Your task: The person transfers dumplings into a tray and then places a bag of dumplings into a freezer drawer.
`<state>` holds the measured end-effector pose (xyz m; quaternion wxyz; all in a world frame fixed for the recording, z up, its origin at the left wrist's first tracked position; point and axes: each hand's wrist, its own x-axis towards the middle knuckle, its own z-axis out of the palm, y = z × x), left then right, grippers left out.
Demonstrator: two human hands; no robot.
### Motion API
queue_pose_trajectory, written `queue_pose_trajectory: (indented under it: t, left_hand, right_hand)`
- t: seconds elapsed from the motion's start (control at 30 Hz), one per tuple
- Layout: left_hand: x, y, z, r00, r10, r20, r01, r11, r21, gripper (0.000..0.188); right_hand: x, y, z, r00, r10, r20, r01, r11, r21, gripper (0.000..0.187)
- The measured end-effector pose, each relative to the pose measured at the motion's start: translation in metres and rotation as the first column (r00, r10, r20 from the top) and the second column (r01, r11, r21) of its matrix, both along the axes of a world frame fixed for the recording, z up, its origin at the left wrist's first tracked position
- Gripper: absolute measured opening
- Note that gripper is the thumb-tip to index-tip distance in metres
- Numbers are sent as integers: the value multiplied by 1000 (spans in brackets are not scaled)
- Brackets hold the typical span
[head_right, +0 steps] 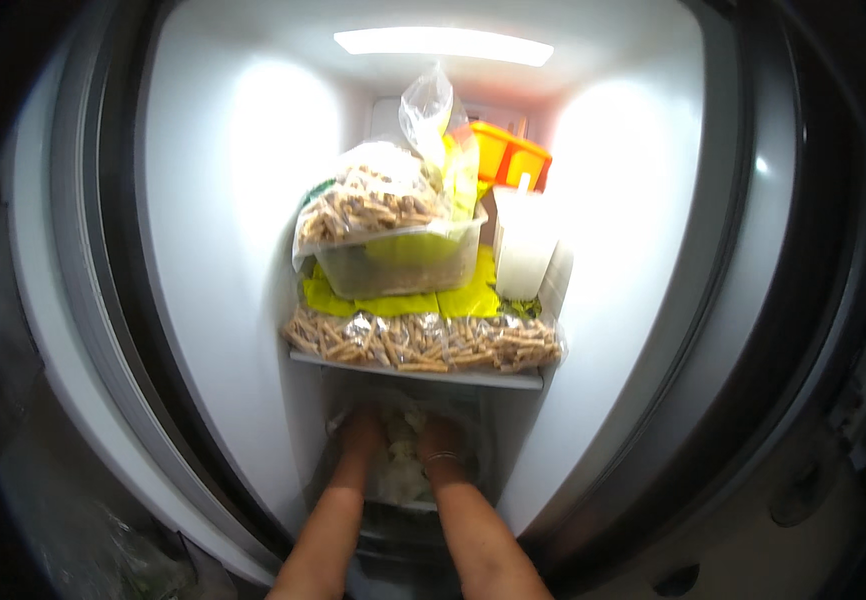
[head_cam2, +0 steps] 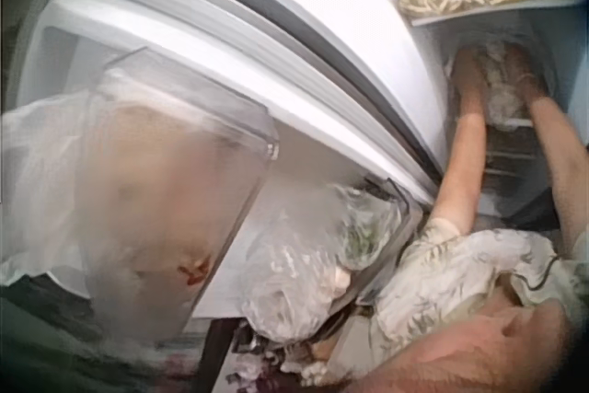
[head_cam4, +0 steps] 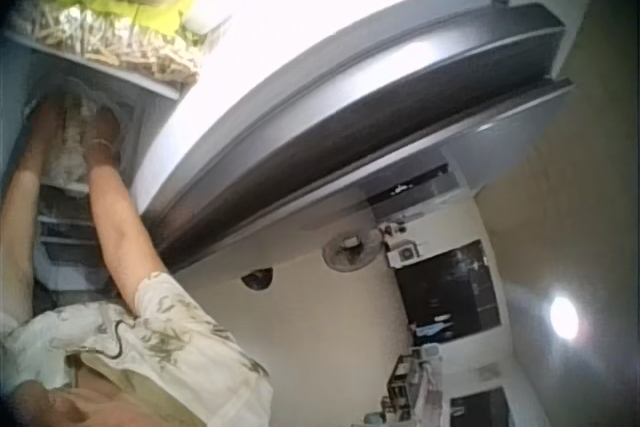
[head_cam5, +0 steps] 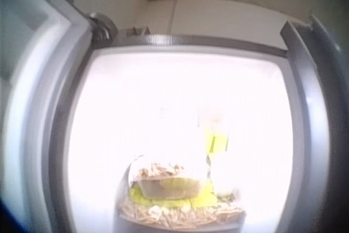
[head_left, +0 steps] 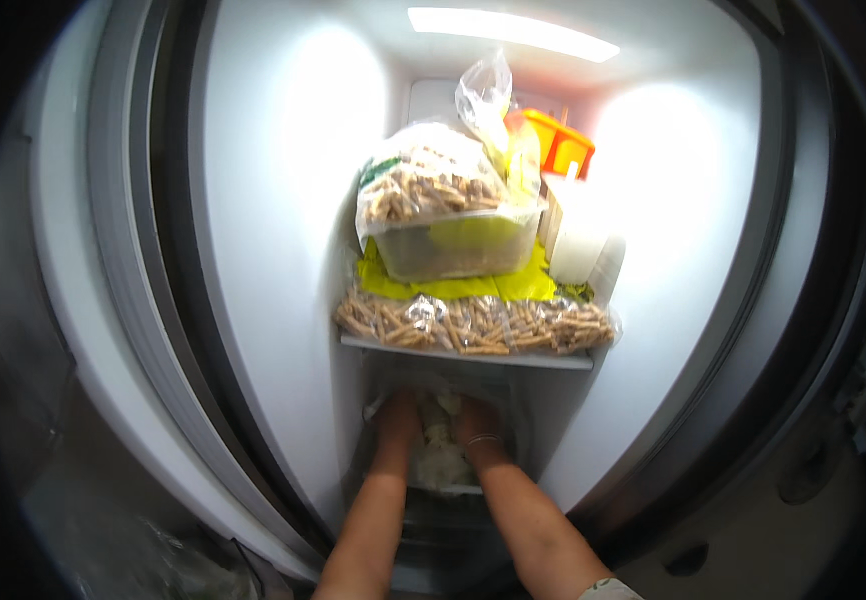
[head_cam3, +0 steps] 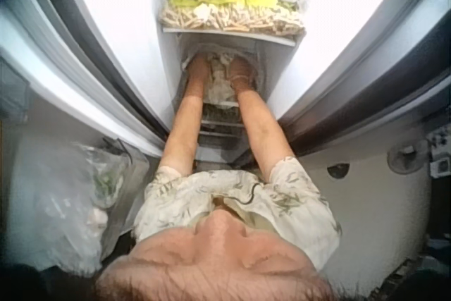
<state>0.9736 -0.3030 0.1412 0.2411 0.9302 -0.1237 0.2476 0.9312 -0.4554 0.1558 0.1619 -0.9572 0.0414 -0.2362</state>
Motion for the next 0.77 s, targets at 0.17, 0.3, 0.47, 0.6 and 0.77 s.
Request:
queue_pose_trajectory:
  t: [0.17, 0.3, 0.47, 0.6, 0.77]
  left_hand:
    - [-23, -2, 19, 994, -95, -47, 96, 995, 28, 25]
    - [-63, -9, 27, 997, -70, 38, 63, 986, 154, 29]
    - [-129, 6, 34, 999, 26, -46, -13, 967, 256, 31]
    - [-266, 29, 66, 895, -5, 445, 108, 972, -207, 28]
    - [-494, 142, 96, 407, 292, 866, -385, 914, -128, 47]
  right_hand:
    - [-9, -1, -2, 977, -203, -63, 199, 978, -57, 25]
    - [-30, 15, -6, 986, -162, 45, 168, 965, -202, 22]
    - [-121, 53, 12, 943, 133, 305, -90, 985, -149, 24]
    - [-227, 50, 5, 695, 585, 419, -651, 758, 22, 24]
    - [-331, 26, -86, 582, 779, 234, -783, 458, 422, 21]
